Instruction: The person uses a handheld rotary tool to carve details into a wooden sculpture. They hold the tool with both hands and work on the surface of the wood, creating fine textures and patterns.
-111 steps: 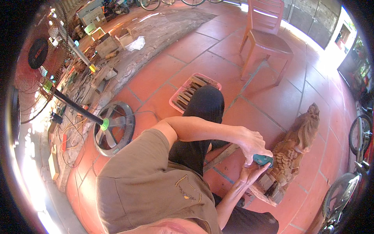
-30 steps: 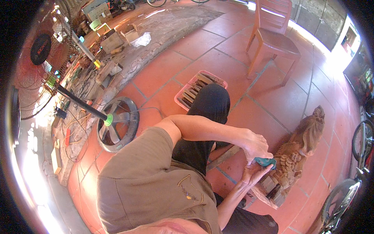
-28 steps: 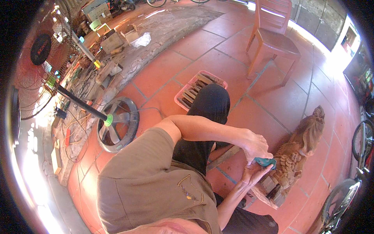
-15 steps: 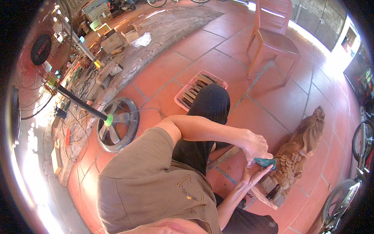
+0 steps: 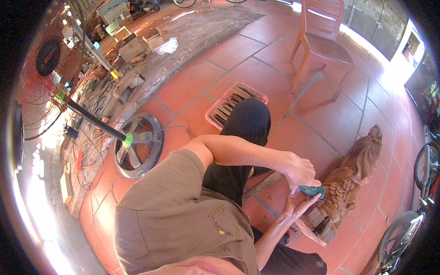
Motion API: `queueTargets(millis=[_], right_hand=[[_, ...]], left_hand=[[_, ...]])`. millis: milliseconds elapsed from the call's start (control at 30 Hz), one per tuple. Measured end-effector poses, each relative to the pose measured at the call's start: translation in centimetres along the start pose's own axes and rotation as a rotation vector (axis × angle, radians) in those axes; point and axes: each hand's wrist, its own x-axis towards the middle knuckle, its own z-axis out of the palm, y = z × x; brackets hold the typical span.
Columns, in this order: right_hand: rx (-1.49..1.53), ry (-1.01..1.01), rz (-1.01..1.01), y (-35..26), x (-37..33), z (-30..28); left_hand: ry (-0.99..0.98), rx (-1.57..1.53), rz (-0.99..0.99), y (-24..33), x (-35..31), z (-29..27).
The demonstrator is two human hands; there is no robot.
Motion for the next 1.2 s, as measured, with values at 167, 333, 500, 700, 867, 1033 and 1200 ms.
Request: queueTargets(millis=[167,333,500,700,867,1033,1200], right_hand=[[-0.013,0.038,-0.019,0.3,-0.3,0.7],[0.018,-0.004,-0.013,0.1,-0.1,0.1],[0.031,-0.015,-0.002,0.0,0.0,-0.1],[-0.010,0.015,-0.016,0.4,-0.5,0.9],[0.001,0.040,0.001,0.3,-0.5,0.9],[0.009,0.027,0.008,0.1,-0.4,0.7],[0.039,0.035,0.029,0.1,-0.6,0.9]], left_hand=[[0.061,0.022,0.060,-0.4,0.1,0.6],[0.068,0.030,0.056,-0.3,0.0,0.5],[0.064,0.016,0.056,-0.4,0.1,0.5],[0.047,0.033,0.047,-0.5,0.3,0.8],[0.048,0.011,0.050,-0.5,0.3,0.7],[0.055,0.007,0.047,-0.4,0.3,0.7],[0.061,0.020,0.057,-0.4,0.4,0.9]])
